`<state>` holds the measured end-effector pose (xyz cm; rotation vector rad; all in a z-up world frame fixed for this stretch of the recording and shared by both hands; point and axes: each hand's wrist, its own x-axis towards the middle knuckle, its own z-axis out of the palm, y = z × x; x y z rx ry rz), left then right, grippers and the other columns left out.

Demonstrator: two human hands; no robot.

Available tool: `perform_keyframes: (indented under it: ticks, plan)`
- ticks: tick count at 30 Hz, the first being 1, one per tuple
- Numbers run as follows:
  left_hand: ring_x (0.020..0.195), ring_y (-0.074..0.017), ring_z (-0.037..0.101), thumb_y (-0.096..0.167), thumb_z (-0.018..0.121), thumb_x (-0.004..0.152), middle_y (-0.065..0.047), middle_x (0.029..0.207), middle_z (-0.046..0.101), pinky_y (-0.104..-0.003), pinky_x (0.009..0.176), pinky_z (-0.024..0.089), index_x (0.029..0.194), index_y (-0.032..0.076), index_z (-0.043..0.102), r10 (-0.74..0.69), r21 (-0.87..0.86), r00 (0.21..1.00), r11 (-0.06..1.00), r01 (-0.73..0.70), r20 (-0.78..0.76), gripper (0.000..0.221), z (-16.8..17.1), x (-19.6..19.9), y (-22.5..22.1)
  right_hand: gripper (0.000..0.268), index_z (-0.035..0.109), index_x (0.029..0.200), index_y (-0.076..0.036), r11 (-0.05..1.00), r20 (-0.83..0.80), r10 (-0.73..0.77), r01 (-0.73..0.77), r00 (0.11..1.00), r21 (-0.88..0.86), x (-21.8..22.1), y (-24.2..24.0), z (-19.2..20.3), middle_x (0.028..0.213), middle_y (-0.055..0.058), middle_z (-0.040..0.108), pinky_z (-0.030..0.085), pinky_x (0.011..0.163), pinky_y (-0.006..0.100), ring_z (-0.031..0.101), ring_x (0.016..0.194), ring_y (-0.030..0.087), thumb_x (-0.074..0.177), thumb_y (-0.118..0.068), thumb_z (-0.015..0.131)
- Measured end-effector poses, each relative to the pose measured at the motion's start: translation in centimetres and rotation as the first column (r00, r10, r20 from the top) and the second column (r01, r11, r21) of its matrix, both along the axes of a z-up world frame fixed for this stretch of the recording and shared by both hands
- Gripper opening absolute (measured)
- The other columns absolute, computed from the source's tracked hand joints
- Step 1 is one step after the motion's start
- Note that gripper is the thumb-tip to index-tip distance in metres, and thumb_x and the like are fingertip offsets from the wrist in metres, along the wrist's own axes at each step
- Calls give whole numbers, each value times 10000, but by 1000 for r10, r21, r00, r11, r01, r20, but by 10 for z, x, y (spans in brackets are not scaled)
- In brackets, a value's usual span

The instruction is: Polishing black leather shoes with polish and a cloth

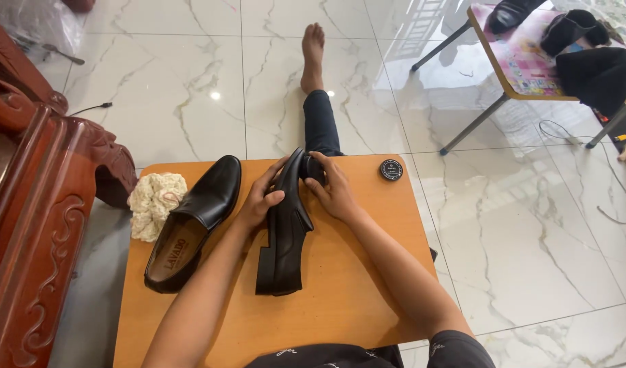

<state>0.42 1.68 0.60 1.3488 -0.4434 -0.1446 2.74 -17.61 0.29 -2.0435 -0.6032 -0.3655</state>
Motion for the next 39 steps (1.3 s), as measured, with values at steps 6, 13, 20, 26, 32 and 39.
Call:
perform_keyframes:
  ticks: [6,13,20,26,32,39]
  plan:
    - [851,-209,556,440,593,717,-137,1004,575,-330,709,482,1377,124,306,-6,-24,1000,1000,6,-3,786,-8,2,0,467,368,1302,-28,926,125,208,-236,970,296,-6,5,9,1075,140,516,485,634,274,505,939,217,868,-112,521]
    - [844,-213,554,437,589,721,-140,989,577,-333,704,476,1373,108,309,8,-19,1000,1000,-7,15,782,-4,2,0,496,346,1318,-32,888,61,272,-275,960,367,-5,5,10,1095,138,529,495,712,293,529,982,215,858,-45,531]
    - [852,-212,548,440,598,706,-141,1002,572,-344,729,469,1371,110,311,-5,-7,1000,1000,5,6,797,-4,4,0,476,331,1293,-21,850,56,297,-290,953,440,0,7,11,1129,136,512,483,782,324,501,1049,218,858,-25,524]
    - [857,-212,541,446,598,712,-142,1001,573,-349,745,466,1369,103,314,8,18,1000,1000,-8,21,794,-3,3,-1,477,308,1312,-42,866,47,264,-258,963,429,0,7,7,1139,114,502,475,811,334,494,1060,200,874,-25,497]
    - [875,-228,533,459,597,717,-149,1024,556,-366,749,466,1378,117,302,-9,25,1000,1000,9,10,800,-2,3,-2,474,310,1312,-30,861,70,256,-260,964,437,5,2,-4,1122,121,508,482,809,325,505,1045,201,873,-15,487]
    - [868,-242,571,431,615,717,-155,1025,570,-372,731,482,1372,129,315,-7,-9,1000,1000,7,11,781,-7,3,-1,475,294,1313,-13,874,40,288,-279,957,398,6,2,-3,1096,129,492,496,786,329,533,968,212,873,-9,475]
